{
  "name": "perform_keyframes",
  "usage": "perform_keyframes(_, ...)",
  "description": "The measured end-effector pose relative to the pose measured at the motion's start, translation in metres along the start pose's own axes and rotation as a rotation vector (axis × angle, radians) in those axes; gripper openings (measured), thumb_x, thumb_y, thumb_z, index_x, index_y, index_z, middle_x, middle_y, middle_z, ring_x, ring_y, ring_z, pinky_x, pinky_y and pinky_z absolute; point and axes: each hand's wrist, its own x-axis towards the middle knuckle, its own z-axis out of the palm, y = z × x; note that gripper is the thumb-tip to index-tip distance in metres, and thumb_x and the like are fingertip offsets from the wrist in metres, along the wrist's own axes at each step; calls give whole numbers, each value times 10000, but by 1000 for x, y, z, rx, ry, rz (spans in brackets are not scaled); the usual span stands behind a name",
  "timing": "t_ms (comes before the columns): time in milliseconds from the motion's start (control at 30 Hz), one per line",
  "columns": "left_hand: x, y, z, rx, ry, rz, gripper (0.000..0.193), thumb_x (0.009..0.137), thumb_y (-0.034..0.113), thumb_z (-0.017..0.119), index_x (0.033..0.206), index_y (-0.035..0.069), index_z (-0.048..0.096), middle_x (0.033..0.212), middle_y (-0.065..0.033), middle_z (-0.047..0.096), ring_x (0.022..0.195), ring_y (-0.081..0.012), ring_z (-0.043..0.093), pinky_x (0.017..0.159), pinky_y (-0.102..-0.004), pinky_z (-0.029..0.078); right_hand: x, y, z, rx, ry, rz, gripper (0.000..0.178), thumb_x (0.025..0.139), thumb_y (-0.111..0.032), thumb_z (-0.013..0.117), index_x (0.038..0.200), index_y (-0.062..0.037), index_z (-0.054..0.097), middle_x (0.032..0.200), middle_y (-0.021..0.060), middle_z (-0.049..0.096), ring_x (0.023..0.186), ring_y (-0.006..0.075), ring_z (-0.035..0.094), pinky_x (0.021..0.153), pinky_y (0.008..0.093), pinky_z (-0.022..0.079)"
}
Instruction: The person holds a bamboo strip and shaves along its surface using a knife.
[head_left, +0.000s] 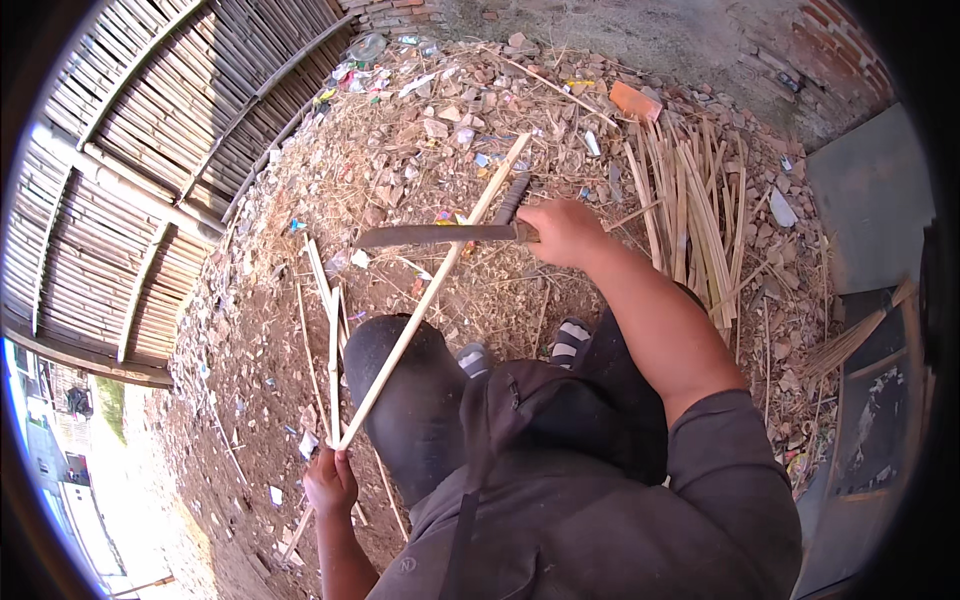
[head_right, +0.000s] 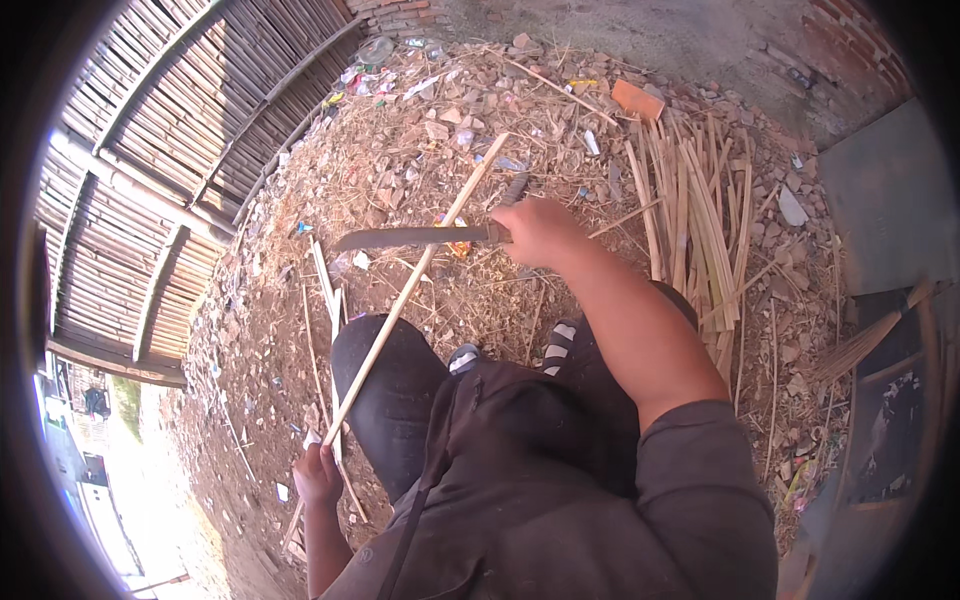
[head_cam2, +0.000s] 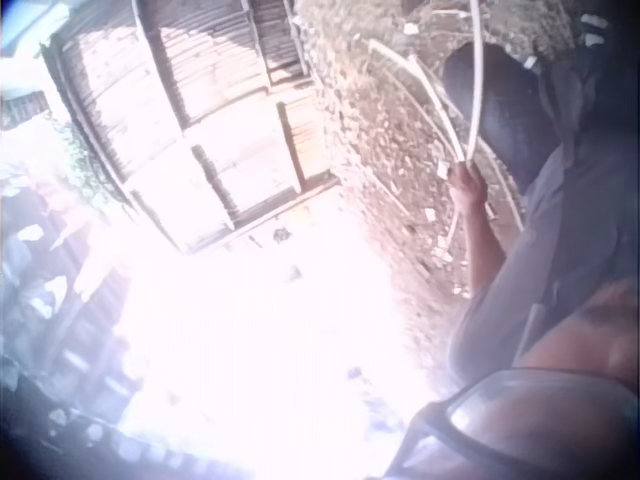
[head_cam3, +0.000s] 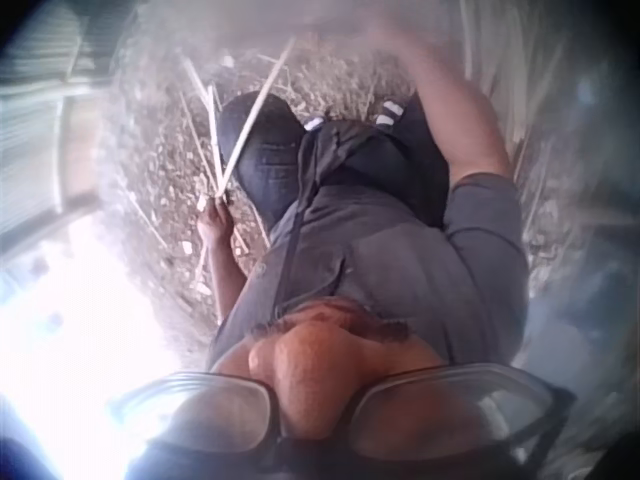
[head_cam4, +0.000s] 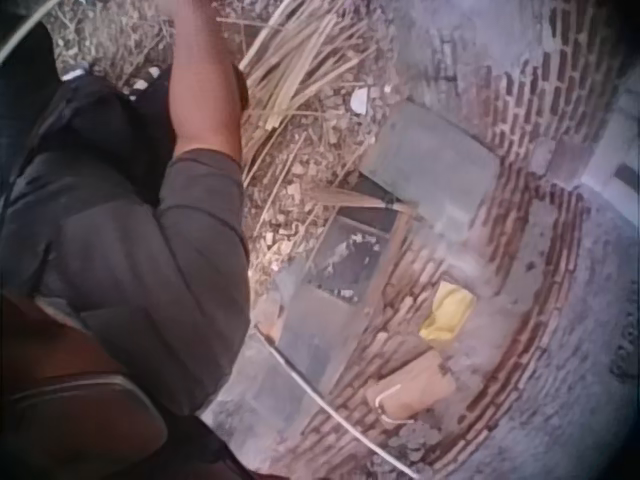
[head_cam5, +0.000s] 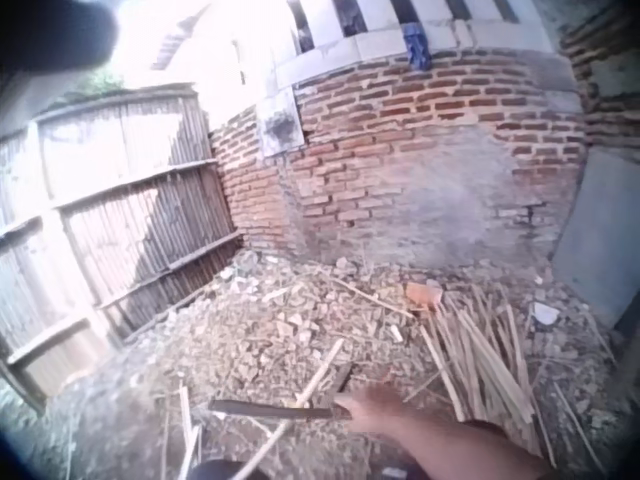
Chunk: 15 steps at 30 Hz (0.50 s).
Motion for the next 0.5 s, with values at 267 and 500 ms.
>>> perform_keyframes(267,-8,-19,-12,-145,-17,-5,403,1015,313,449,706,58,492,595,-204,539,543,-455,550,484,-530,389,9,95,-16,155,147,697,283,846,-272,683,1071,-101,678,981,189,706,989,359,672,847,467,519)
perform_keyframes(500,-22,-13,2,-120,-33,-46,368,1006,281,454,716,59,500,589,-202,530,550,-449,547,495,-525,390,6,37,-18,189,226,332,281,780,-209,711,1001,-44,657,873,187,689,835,377,670,720,461,518)
